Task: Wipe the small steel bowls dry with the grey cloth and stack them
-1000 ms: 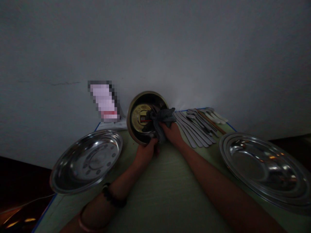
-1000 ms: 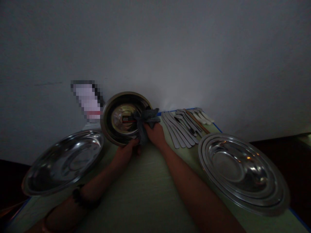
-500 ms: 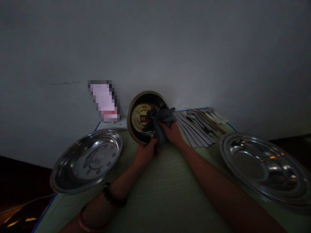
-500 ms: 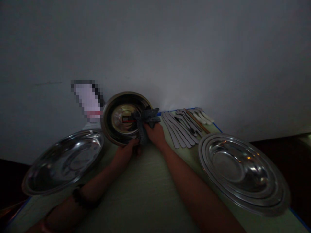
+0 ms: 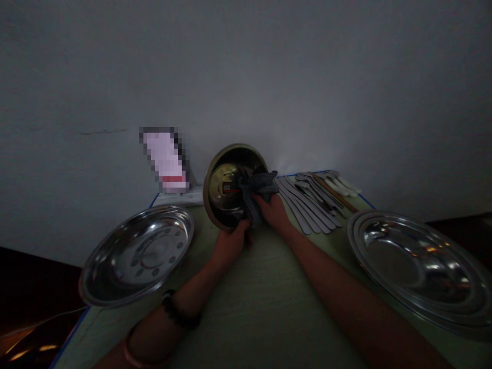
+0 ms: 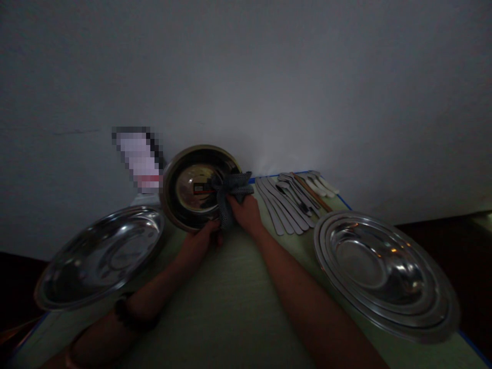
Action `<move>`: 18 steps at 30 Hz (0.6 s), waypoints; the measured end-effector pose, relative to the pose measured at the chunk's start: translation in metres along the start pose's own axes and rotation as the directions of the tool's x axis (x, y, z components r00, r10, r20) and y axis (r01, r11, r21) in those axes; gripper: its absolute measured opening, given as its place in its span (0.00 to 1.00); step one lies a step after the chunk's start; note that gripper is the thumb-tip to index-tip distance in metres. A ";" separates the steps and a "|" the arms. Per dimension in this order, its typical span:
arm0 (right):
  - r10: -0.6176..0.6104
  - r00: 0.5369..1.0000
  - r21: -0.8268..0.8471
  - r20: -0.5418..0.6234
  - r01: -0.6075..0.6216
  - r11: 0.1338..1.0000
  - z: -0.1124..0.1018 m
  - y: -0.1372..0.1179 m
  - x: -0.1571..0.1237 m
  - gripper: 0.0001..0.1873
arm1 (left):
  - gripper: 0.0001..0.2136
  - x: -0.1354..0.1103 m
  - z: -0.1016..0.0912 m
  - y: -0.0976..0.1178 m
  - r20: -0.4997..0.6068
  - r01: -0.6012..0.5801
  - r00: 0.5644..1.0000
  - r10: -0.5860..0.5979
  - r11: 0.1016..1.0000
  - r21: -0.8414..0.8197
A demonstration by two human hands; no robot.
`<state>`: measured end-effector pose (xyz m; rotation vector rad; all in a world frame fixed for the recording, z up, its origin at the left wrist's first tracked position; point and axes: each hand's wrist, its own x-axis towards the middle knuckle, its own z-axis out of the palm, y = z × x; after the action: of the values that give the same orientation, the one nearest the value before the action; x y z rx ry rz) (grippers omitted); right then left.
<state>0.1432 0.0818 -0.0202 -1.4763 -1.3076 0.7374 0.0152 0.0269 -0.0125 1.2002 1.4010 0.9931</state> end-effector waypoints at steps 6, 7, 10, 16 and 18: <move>-0.016 0.999 0.056 -0.028 0.017 0.998 0.001 0.002 -0.001 0.20 | 0.19 -0.008 0.000 0.006 -0.001 0.011 1.000 -0.011 0.991 0.131; -0.017 0.999 0.059 -0.030 0.019 0.998 0.001 0.002 -0.001 0.21 | 0.19 -0.009 0.000 0.007 -0.003 0.012 1.000 -0.012 0.989 0.148; -0.006 1.000 0.043 -0.022 0.007 0.999 0.001 0.000 -0.002 0.22 | 0.19 -0.010 -0.001 0.010 0.001 0.016 1.000 -0.016 0.982 0.187; 0.033 0.999 0.018 0.000 -0.033 0.999 -0.001 -0.003 -0.003 0.22 | 0.18 -0.012 0.000 0.013 0.003 0.025 1.000 -0.027 0.975 0.220; 0.015 1.000 0.026 -0.004 -0.015 1.000 -0.001 -0.003 -0.003 0.21 | 0.18 -0.012 0.000 0.014 0.007 0.023 1.000 -0.025 0.973 0.231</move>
<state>0.1425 0.0787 -0.0171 -1.4678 -1.2808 0.7578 0.0179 0.0176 0.0027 1.3515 1.5517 0.8223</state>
